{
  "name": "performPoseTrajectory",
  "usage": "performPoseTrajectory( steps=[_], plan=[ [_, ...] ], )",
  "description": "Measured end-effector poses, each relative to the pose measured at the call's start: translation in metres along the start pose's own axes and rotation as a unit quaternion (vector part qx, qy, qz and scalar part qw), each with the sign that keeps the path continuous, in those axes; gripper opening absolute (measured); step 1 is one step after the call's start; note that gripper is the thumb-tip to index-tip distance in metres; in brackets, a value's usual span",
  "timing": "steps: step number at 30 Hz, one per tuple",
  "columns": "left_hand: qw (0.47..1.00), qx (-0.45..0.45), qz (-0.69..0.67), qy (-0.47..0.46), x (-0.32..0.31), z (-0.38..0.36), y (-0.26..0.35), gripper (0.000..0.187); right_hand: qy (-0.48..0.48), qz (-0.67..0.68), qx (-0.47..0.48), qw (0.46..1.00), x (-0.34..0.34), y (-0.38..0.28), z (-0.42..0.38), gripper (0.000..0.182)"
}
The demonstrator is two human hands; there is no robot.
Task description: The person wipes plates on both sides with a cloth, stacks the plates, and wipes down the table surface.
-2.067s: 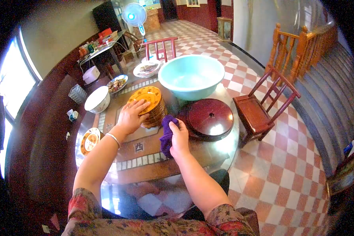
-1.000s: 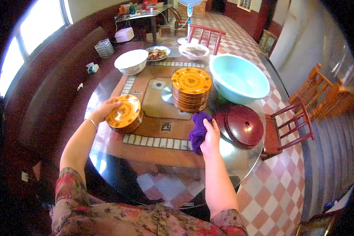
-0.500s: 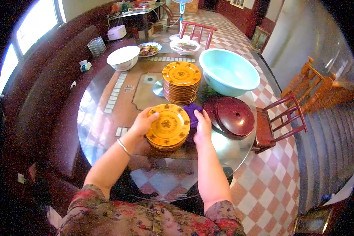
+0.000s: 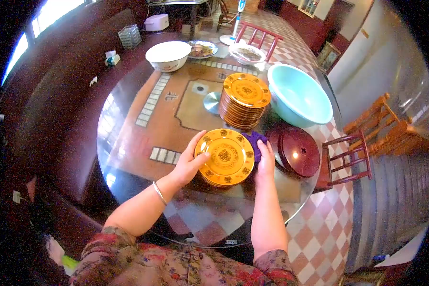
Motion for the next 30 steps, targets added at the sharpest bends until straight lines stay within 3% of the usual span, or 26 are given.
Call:
performPoseTrajectory(
  steps=[1, 3, 4, 5, 6, 7, 9, 10, 11, 13, 14, 15, 17, 18, 22, 23, 24, 25, 26, 27, 29, 30],
  plan=[
    [1.000, 0.002, 0.010, -0.006, 0.001, 0.000, 0.001, 0.065, 0.035, -0.025, 0.014, 0.999, 0.012, 0.006, 0.013, 0.036],
    [0.999, -0.021, 0.043, 0.021, 0.005, -0.001, 0.007, 0.058, 0.174, -0.052, 0.112, 0.977, 0.025, -0.010, 0.007, 0.031],
    [0.997, -0.042, 0.056, 0.044, 0.007, -0.001, 0.010, 0.055, 0.188, -0.028, 0.169, 0.967, 0.020, -0.028, -0.002, 0.030],
    [0.993, -0.062, 0.068, 0.069, 0.012, -0.001, 0.013, 0.053, 0.134, 0.042, 0.209, 0.968, 0.011, -0.048, -0.016, 0.026],
    [0.916, -0.244, 0.293, 0.128, 0.020, -0.004, 0.027, 0.044, 0.129, 0.036, 0.299, 0.945, -0.010, -0.077, -0.047, 0.025],
    [0.955, -0.213, 0.178, 0.102, 0.021, -0.006, 0.030, 0.041, 0.101, -0.004, 0.364, 0.926, -0.020, -0.091, -0.065, 0.028],
    [0.987, -0.148, -0.056, 0.039, 0.015, -0.012, 0.044, 0.036, 0.005, -0.068, 0.386, 0.920, -0.051, -0.081, -0.104, 0.029],
    [0.984, -0.057, -0.170, -0.024, 0.010, -0.013, 0.042, 0.034, -0.088, -0.210, 0.461, 0.858, -0.091, -0.083, -0.135, 0.026],
    [0.970, 0.004, -0.241, -0.033, 0.004, -0.015, 0.038, 0.043, -0.177, -0.343, 0.521, 0.761, -0.125, -0.074, -0.161, 0.024],
    [0.878, 0.213, -0.427, -0.039, 0.002, -0.035, 0.056, 0.059, -0.321, -0.363, 0.523, 0.701, -0.156, -0.051, -0.180, 0.025],
    [0.852, 0.268, -0.449, -0.004, 0.011, -0.041, 0.054, 0.070, -0.305, -0.331, 0.526, 0.722, -0.152, -0.057, -0.180, 0.025],
    [0.824, 0.258, -0.503, -0.038, 0.019, -0.053, 0.063, 0.070, -0.293, -0.297, 0.525, 0.742, -0.144, -0.061, -0.181, 0.025],
    [0.807, 0.273, -0.522, 0.033, 0.039, -0.077, 0.066, 0.071, -0.258, -0.229, 0.507, 0.790, -0.125, -0.065, -0.172, 0.025],
    [0.826, 0.267, -0.489, 0.091, 0.056, -0.089, 0.069, 0.073, -0.232, -0.199, 0.492, 0.815, -0.114, -0.065, -0.161, 0.026],
    [0.922, 0.108, -0.365, 0.064, 0.108, -0.075, 0.121, 0.075, -0.149, -0.154, 0.399, 0.892, -0.079, -0.045, -0.120, 0.021],
    [0.958, 0.064, -0.272, 0.066, 0.115, -0.070, 0.124, 0.065, -0.146, -0.137, 0.408, 0.891, -0.077, -0.049, -0.119, 0.019],
    [0.998, -0.011, 0.016, 0.067, 0.115, -0.068, 0.123, 0.061, -0.142, -0.121, 0.416, 0.890, -0.074, -0.052, -0.118, 0.018],
    [0.947, -0.085, 0.303, 0.062, 0.113, -0.066, 0.116, 0.058, -0.135, -0.105, 0.423, 0.890, -0.071, -0.055, -0.119, 0.016],
    [0.869, -0.148, 0.467, -0.068, 0.095, -0.070, 0.093, 0.059, -0.117, -0.136, 0.452, 0.874, -0.069, -0.062, -0.124, 0.015],
    [0.718, -0.179, 0.642, -0.199, 0.090, -0.081, 0.047, 0.061, -0.118, -0.125, 0.475, 0.863, -0.069, -0.069, -0.129, 0.014],
    [0.666, -0.258, 0.660, -0.232, 0.071, -0.075, 0.040, 0.061, -0.120, -0.109, 0.516, 0.841, -0.069, -0.082, -0.137, 0.013],
    [0.674, -0.232, 0.664, -0.226, 0.067, -0.054, 0.039, 0.059, -0.106, -0.105, 0.524, 0.839, -0.066, -0.084, -0.135, 0.013]
  ],
)
Point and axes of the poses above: each hand's wrist, its own z-axis towards the middle knuckle, its own x-axis out of the back of the hand, y = z × x, the point moved 7 cm from there along z, towards the middle knuckle, and after that the axes turned 14 degrees about y, right-handed, at the moved point
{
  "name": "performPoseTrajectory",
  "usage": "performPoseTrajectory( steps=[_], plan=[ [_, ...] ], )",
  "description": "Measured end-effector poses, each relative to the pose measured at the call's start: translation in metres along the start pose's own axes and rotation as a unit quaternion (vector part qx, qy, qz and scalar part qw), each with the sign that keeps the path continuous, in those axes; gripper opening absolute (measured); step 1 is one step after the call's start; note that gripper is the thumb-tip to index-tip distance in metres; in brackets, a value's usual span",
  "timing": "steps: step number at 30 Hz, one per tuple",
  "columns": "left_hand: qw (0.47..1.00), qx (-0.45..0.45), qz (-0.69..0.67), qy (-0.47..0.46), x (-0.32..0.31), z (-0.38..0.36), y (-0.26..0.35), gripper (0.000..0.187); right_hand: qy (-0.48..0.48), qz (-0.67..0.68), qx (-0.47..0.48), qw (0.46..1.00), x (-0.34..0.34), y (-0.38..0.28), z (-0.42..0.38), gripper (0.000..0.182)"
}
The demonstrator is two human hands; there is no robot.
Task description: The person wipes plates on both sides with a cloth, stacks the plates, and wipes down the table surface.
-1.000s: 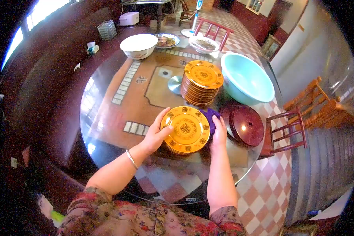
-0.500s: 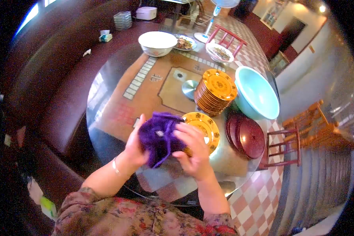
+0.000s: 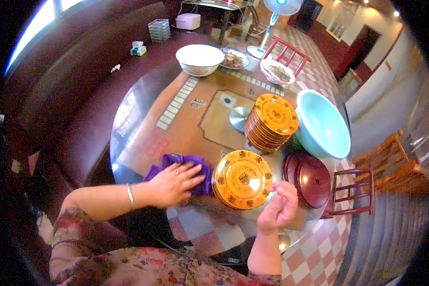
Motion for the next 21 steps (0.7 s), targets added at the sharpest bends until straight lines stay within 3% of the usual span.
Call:
performPoseTrajectory(
  steps=[1, 4, 10, 12, 17, 20, 21],
  plan=[
    [1.000, 0.025, -0.008, -0.014, 0.000, 0.022, -0.014, 0.058, 0.003, -0.009, -0.007, 1.000, 0.002, 0.001, 0.000, 0.013],
    [0.997, -0.002, 0.013, 0.082, -0.023, 0.088, -0.066, 0.051, 0.011, -0.023, -0.026, 0.999, 0.006, 0.009, 0.003, 0.013],
    [0.990, 0.083, 0.031, 0.112, -0.040, 0.217, -0.142, 0.046, 0.034, -0.039, -0.072, 0.996, 0.010, 0.020, 0.005, 0.009],
    [0.983, 0.112, 0.037, 0.143, -0.048, 0.244, -0.162, 0.045, -0.003, -0.028, -0.091, 0.995, 0.009, 0.027, 0.001, 0.011],
    [0.971, 0.160, 0.057, 0.168, -0.050, 0.255, -0.186, 0.046, -0.054, -0.074, -0.115, 0.989, -0.001, 0.037, -0.007, 0.015],
    [0.968, 0.190, 0.057, 0.154, -0.034, 0.221, -0.221, 0.046, -0.060, -0.080, -0.127, 0.987, 0.005, 0.050, -0.011, 0.016],
    [0.961, 0.176, 0.074, 0.202, -0.019, 0.197, -0.242, 0.046, -0.057, -0.080, -0.137, 0.986, 0.006, 0.052, -0.012, 0.015]
  ],
)
Point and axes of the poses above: each hand's wrist, its own z-axis towards the middle knuckle, its own x-axis out of the back of the hand, y = z × x, the point moved 7 cm from there along z, towards the middle knuckle, and after that the axes turned 14 degrees about y, right-handed, at the moved point
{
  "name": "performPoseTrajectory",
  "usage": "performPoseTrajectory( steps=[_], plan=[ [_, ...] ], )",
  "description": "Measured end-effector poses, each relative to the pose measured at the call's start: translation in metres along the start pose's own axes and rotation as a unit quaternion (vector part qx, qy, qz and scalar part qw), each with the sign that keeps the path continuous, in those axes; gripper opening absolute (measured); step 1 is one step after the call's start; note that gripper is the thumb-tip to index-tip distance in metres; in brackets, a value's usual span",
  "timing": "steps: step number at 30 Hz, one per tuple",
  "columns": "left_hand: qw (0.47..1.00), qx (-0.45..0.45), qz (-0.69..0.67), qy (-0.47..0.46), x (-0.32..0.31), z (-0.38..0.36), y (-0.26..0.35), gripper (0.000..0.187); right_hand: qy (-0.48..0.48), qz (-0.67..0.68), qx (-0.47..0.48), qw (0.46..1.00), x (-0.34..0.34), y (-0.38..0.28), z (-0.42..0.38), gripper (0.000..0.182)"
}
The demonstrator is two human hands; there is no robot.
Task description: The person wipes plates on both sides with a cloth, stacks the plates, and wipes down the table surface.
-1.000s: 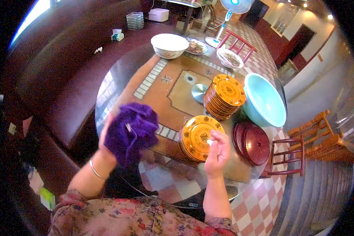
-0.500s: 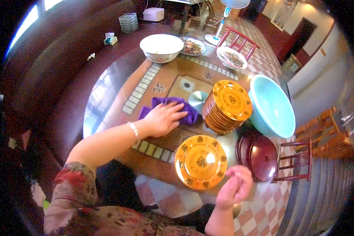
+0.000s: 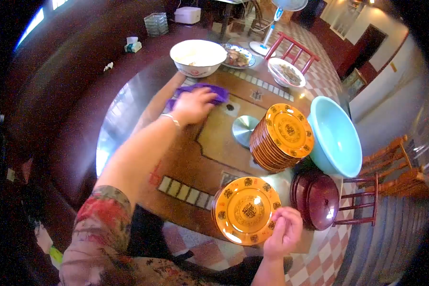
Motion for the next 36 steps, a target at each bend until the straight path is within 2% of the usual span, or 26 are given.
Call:
performPoseTrajectory(
  steps=[1, 3, 5, 6, 8, 9, 12, 14, 15, 16, 17, 18, 20, 21, 24, 28, 31, 32, 36],
  plan=[
    [0.999, 0.020, 0.028, 0.025, 0.020, -0.007, -0.036, 0.045, 0.033, 0.018, -0.031, 0.999, 0.000, 0.001, 0.001, 0.017],
    [0.985, 0.137, 0.095, 0.046, 0.069, -0.033, -0.115, 0.044, 0.033, 0.018, -0.050, 0.998, 0.000, 0.003, -0.002, 0.015],
    [0.965, 0.185, 0.167, 0.079, 0.113, -0.071, -0.157, 0.044, 0.023, 0.017, -0.038, 0.999, 0.002, 0.007, -0.003, 0.011],
    [0.966, 0.197, 0.154, 0.070, 0.119, -0.089, -0.168, 0.044, 0.027, 0.018, -0.030, 0.999, 0.004, 0.003, -0.003, 0.011],
    [0.973, 0.140, 0.170, 0.075, 0.129, -0.121, -0.151, 0.042, 0.034, 0.023, -0.021, 0.999, 0.002, -0.003, -0.004, 0.011],
    [0.984, 0.096, 0.131, 0.070, 0.135, -0.138, -0.130, 0.041, 0.031, 0.029, -0.014, 0.999, 0.001, -0.011, -0.003, 0.011],
    [0.998, -0.026, 0.044, 0.026, 0.162, -0.198, -0.028, 0.040, 0.020, 0.045, 0.020, 0.999, -0.001, -0.019, -0.005, 0.010],
    [0.987, -0.133, -0.033, -0.079, 0.180, -0.247, 0.042, 0.046, 0.016, 0.046, 0.007, 0.999, -0.002, -0.019, -0.007, 0.011],
    [0.974, -0.132, -0.039, -0.178, 0.182, -0.276, 0.068, 0.060, 0.018, 0.045, -0.001, 0.999, -0.002, -0.017, -0.007, 0.011],
    [0.961, -0.173, -0.097, -0.193, 0.197, -0.294, 0.094, 0.059, 0.019, 0.043, -0.007, 0.999, -0.002, -0.014, -0.007, 0.011],
    [0.937, -0.213, -0.109, -0.255, 0.203, -0.308, 0.114, 0.059, 0.023, 0.040, -0.012, 0.999, -0.002, -0.011, -0.008, 0.011],
    [0.925, -0.238, -0.131, -0.267, 0.208, -0.309, 0.122, 0.056, 0.017, 0.044, -0.006, 0.999, -0.003, -0.012, -0.007, 0.012],
    [0.935, -0.207, -0.139, -0.252, 0.196, -0.281, 0.103, 0.058, 0.002, 0.049, 0.003, 0.999, -0.003, -0.017, -0.005, 0.014],
    [0.950, -0.169, -0.152, -0.214, 0.190, -0.258, 0.087, 0.058, 0.007, 0.041, 0.006, 0.999, 0.000, -0.016, -0.005, 0.015],
    [0.981, -0.121, -0.068, -0.137, 0.147, -0.191, 0.036, 0.058, 0.027, 0.033, 0.019, 0.999, 0.002, -0.019, -0.001, 0.015],
    [0.991, -0.123, -0.022, -0.056, 0.088, -0.096, -0.024, 0.050, 0.040, 0.022, -0.002, 0.999, 0.005, -0.009, 0.004, 0.015],
    [0.998, 0.011, 0.062, 0.009, 0.072, -0.033, -0.068, 0.044, 0.039, 0.006, -0.027, 0.999, 0.005, 0.000, 0.002, 0.014],
    [0.988, 0.050, 0.124, 0.072, 0.058, -0.028, -0.083, 0.043, 0.034, 0.006, -0.024, 0.999, 0.004, 0.001, 0.002, 0.014],
    [0.988, 0.036, 0.104, 0.107, 0.057, -0.050, -0.070, 0.041, 0.040, 0.004, -0.022, 0.999, 0.004, 0.008, 0.003, 0.012]
  ],
)
Point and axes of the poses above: each hand's wrist, its own z-axis towards the middle knuckle, its own x-axis out of the back of the hand, y = z × x, the point moved 7 cm from there along z, towards the middle knuckle, and after that the axes turned 14 degrees about y, right-handed, at the moved point
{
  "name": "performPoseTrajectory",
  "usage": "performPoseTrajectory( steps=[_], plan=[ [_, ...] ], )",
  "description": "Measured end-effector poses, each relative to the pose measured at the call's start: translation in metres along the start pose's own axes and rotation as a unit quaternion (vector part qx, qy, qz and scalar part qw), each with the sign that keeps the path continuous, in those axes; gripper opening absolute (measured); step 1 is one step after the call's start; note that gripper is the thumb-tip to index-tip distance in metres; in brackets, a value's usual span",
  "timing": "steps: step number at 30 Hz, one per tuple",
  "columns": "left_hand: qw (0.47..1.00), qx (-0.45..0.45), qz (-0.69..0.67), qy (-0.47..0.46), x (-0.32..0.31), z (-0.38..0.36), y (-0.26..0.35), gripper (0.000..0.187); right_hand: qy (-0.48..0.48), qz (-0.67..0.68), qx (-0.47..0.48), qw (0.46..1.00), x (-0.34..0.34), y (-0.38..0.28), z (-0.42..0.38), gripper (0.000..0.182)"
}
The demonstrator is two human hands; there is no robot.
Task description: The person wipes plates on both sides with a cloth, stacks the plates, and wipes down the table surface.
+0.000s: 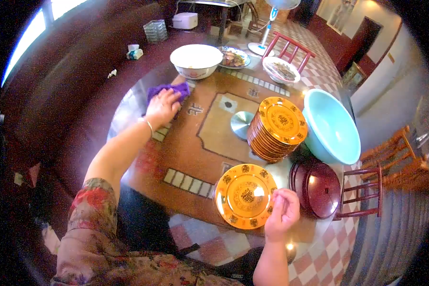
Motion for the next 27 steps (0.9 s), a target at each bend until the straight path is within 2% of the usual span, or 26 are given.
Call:
performPoseTrajectory(
  steps=[4, 5, 7, 9, 12, 16, 27],
  plan=[
    [0.982, -0.103, -0.148, -0.048, 0.088, -0.079, 0.088, 0.040, 0.039, 0.009, -0.054, 0.998, 0.014, 0.021, 0.003, 0.011],
    [0.966, -0.121, -0.191, -0.127, 0.120, -0.100, 0.111, 0.047, 0.040, 0.014, -0.054, 0.998, 0.014, 0.019, 0.003, 0.010],
    [0.947, -0.168, -0.205, -0.179, 0.167, -0.160, 0.135, 0.052, 0.034, 0.015, -0.041, 0.998, 0.012, 0.015, 0.004, 0.011],
    [0.931, -0.176, -0.206, -0.243, 0.214, -0.206, 0.139, 0.056, 0.042, 0.014, -0.045, 0.998, 0.011, 0.014, 0.004, 0.010],
    [0.943, -0.100, -0.170, -0.269, 0.243, -0.220, 0.097, 0.055, 0.052, -0.003, -0.045, 0.998, 0.012, 0.016, 0.004, 0.010],
    [0.976, 0.011, -0.063, -0.209, 0.224, -0.186, 0.002, 0.055, 0.051, -0.020, -0.043, 0.998, 0.017, 0.027, 0.001, 0.010],
    [0.992, 0.013, 0.014, -0.126, 0.061, -0.036, -0.155, 0.046, 0.029, -0.057, -0.039, 0.997, 0.015, 0.011, 0.004, 0.012]
  ],
)
Point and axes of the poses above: each hand's wrist, its own z-axis towards the middle knuckle, its own x-axis out of the back of the hand, y = z × x, the point moved 7 cm from there along z, towards the middle knuckle, and after that the axes turned 14 degrees about y, right-handed, at the moved point
